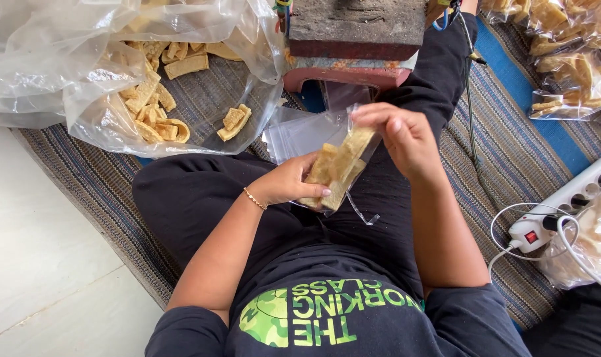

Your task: Packing fried snack pieces into small plastic bags and sealing them using a manual heat sealer.

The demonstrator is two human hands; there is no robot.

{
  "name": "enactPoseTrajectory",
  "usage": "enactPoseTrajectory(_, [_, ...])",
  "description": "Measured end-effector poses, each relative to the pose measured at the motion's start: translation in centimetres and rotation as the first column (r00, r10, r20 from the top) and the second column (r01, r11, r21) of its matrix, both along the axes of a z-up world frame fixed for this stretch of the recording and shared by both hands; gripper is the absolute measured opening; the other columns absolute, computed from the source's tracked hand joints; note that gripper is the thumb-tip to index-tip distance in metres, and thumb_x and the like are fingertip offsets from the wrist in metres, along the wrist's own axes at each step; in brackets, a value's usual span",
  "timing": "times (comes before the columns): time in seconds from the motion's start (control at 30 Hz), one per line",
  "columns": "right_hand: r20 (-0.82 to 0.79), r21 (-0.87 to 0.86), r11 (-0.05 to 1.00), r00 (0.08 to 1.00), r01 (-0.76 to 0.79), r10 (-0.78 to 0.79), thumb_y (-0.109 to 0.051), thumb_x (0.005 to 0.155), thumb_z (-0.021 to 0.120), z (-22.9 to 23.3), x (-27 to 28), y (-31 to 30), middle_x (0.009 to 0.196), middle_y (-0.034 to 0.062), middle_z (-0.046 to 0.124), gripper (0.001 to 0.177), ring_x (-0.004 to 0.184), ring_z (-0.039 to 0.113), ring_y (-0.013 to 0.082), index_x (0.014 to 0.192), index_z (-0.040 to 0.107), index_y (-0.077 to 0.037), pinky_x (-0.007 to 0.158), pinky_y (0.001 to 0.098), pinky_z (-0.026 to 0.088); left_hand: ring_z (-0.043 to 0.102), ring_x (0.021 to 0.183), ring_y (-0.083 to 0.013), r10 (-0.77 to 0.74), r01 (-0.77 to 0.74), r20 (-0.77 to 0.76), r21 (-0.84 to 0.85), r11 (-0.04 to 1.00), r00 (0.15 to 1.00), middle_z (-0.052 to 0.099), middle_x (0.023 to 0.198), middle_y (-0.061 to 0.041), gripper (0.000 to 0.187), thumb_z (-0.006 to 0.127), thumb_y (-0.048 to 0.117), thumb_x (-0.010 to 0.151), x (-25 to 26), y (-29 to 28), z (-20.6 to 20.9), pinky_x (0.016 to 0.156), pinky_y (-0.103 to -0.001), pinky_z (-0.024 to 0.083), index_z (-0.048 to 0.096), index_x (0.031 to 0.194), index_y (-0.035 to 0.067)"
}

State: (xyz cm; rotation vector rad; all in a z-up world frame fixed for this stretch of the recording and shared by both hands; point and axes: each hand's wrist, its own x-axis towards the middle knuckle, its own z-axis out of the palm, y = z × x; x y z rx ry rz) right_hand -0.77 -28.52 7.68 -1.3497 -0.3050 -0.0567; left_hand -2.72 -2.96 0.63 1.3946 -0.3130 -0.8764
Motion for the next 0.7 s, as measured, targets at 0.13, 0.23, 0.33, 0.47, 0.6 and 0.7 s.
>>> enactPoseTrajectory(0.13, [0.173,-0.54,0.84,0.983,0.05,0.052,-0.021,0.095,0.077,2.5,-0.4,-0.1,0.133,0.021,0.062,0.027,0.108,0.068,0.0393,0.116,0.077,-0.004,0.096,0.0492,0.052,0.066,0.109,-0.015,0.017,-0.016,0.036,-0.036,0.999,0.999,0.073,0.12,-0.007,0.068,0.089,0.016,0.081,-0.1,0.0,1.8,0.096,-0.038,0.056,0.058,0.141,0.012])
enactPoseTrajectory(0.23, [0.205,-0.577,0.811,0.978,0.094,0.033,-0.004,0.088,0.081,2.4,-1.1,1.7,0.097,0.0145,0.074,0.008,0.091,0.074,0.0378,0.095,0.078,-0.003,0.096,0.0478,0.052,0.062,0.12,-0.0173,0.034,-0.036,0.129,0.015,0.999,0.991,0.07,0.13,-0.01,0.079,0.088,0.03,0.083,0.1,-0.6,2.8,0.105,-0.041,0.05,0.05,0.151,0.018])
enactPoseTrajectory(0.33, [0.173,-0.628,0.773,0.985,0.091,0.025,-0.007,0.091,0.079,0.3,-1.3,1.6,0.084,0.0071,0.076,0.006,0.089,0.076,0.0314,0.096,0.076,-0.006,0.117,0.0473,0.036,0.066,0.104,-0.0119,0.117,-0.121,-0.031,-0.171,0.978,0.993,0.072,0.117,-0.006,0.076,0.091,0.016,0.079,0.1,-1.7,1.0,0.093,-0.034,0.059,0.054,0.146,0.014])
enactPoseTrajectory(0.47, [0.149,-0.614,0.789,0.985,0.021,0.09,-0.011,0.097,0.073,0.1,-0.9,0.8,0.084,0.0068,0.077,0.008,0.087,0.076,0.0329,0.093,0.071,-0.005,0.115,0.053,0.037,0.069,0.101,-0.0112,0.119,-0.156,-0.151,-0.263,0.952,0.981,0.074,0.114,-0.005,0.07,0.091,0.013,0.078,-1.0,-2.6,1.7,0.088,-0.031,0.06,0.058,0.14,0.012])
enactPoseTrajectory(0.6, [0.136,-0.514,0.857,0.99,0.044,0.031,-0.008,0.093,0.077,1.2,-0.1,-0.5,0.073,0.0097,0.069,0.005,0.052,0.053,0.0174,0.093,0.074,-0.003,0.058,0.0314,0.045,0.068,0.102,-0.0092,0.092,-0.138,-0.159,-0.302,0.943,0.983,0.073,0.114,-0.004,0.07,0.091,0.013,0.075,-0.8,-2.0,3.6,0.089,-0.029,0.059,0.059,0.138,0.012])
enactPoseTrajectory(0.7, [0.179,-0.447,0.891,0.984,0.077,0.004,-0.016,0.091,0.081,1.7,0.1,-0.7,0.089,0.0103,0.074,0.018,0.063,0.06,0.0183,0.101,0.074,-0.003,0.066,0.0319,0.048,0.066,0.108,-0.0109,0.125,-0.157,-0.122,-0.298,0.941,0.985,0.07,0.123,-0.006,0.078,0.092,0.012,0.074,-0.5,-1.6,4.9,0.094,-0.031,0.058,0.056,0.144,0.014])
